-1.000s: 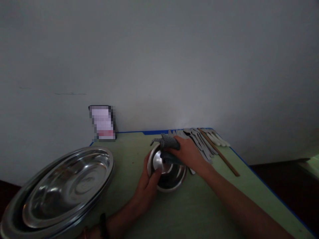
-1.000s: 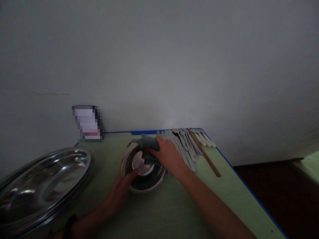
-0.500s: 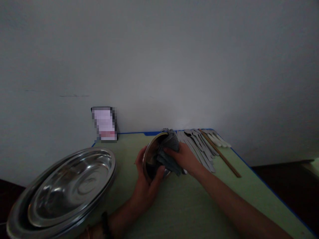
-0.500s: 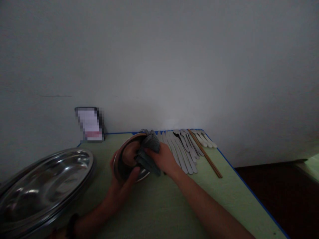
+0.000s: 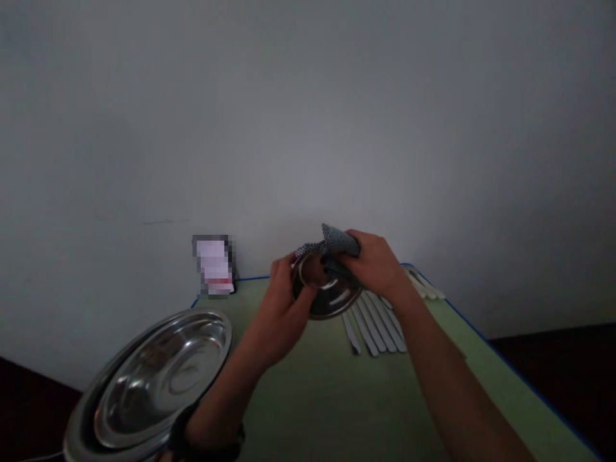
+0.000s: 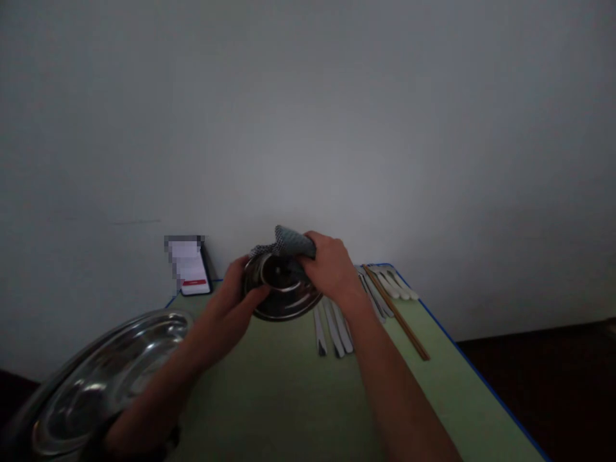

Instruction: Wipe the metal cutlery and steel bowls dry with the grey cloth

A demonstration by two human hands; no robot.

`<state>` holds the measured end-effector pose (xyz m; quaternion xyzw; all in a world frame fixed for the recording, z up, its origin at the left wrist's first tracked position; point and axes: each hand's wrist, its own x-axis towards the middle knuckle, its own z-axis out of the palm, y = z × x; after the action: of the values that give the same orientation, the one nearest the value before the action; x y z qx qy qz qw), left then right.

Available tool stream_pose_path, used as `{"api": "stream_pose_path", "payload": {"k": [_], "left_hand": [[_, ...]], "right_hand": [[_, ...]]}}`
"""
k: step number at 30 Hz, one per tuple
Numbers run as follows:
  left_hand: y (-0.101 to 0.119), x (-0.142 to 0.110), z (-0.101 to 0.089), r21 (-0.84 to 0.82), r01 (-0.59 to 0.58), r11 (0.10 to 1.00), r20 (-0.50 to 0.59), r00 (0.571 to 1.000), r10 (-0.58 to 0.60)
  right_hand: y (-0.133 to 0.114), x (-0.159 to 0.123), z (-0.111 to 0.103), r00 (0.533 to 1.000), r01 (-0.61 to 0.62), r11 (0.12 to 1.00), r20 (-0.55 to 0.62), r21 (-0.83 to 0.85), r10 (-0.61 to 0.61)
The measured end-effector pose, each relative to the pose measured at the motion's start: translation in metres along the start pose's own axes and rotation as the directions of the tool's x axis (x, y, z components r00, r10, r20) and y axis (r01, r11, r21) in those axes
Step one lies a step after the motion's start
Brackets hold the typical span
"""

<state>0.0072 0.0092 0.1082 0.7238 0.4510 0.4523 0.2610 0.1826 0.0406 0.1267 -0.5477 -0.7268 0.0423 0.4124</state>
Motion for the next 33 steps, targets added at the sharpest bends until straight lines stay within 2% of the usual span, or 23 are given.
{"api": "stream_pose_path", "payload": {"k": [3, 6, 12, 16, 19, 22, 24, 26, 29, 31, 33], "left_hand": [[0.02, 0.019, -0.013, 0.204, -0.127, 0.971, 0.044, 0.992, 0.12], [0.032, 0.024, -0.017, 0.353, -0.178, 0.918, 0.046, 0.984, 0.173], [0.043, 0.027, -0.019, 0.324, -0.314, 0.893, 0.021, 0.946, 0.324], [0.042, 0.027, -0.024, 0.084, -0.299, 0.951, -0.019, 0.953, 0.301], [0.039, 0.024, -0.021, -0.16, -0.227, 0.961, -0.075, 0.973, 0.217], [0.037, 0.026, -0.015, -0.415, -0.124, 0.902, -0.088, 0.991, 0.096], [0.038, 0.028, -0.009, -0.546, -0.108, 0.83, -0.122, 0.991, 0.049], [0.038, 0.031, -0.002, -0.601, -0.155, 0.784, -0.237, 0.971, 0.01], [0.036, 0.033, 0.009, -0.595, -0.225, 0.772, -0.411, 0.91, -0.051], [0.033, 0.033, 0.013, -0.571, -0.247, 0.783, -0.442, 0.896, -0.04], [0.03, 0.033, 0.013, -0.558, -0.264, 0.787, -0.412, 0.911, 0.014]], "right_hand": [[0.001, 0.003, -0.008, 0.998, 0.011, 1.0, -0.057, 0.026, -0.009], [0.006, 0.002, -0.013, 0.999, 0.049, 0.996, -0.012, 0.08, -0.048], [0.001, 0.0, -0.013, 0.998, 0.053, 0.998, -0.036, 0.046, -0.051], [-0.008, 0.001, -0.004, 0.991, 0.091, 0.995, -0.099, 0.044, -0.086], [-0.011, 0.001, 0.0, 0.962, 0.101, 0.995, -0.256, 0.015, -0.094], [-0.012, 0.002, 0.001, 0.92, 0.072, 0.997, -0.388, 0.041, -0.05], [-0.012, 0.002, 0.004, 0.912, 0.017, 0.985, -0.407, 0.173, 0.055], [-0.011, 0.003, 0.013, 0.915, -0.063, 0.94, -0.356, 0.335, 0.189], [-0.008, 0.005, 0.033, 0.927, -0.202, 0.82, -0.165, 0.535, 0.336], [-0.005, 0.006, 0.046, 0.921, -0.286, 0.692, -0.01, 0.663, 0.39], [-0.003, 0.007, 0.055, 0.916, -0.311, 0.596, 0.066, 0.741, 0.396]]}}
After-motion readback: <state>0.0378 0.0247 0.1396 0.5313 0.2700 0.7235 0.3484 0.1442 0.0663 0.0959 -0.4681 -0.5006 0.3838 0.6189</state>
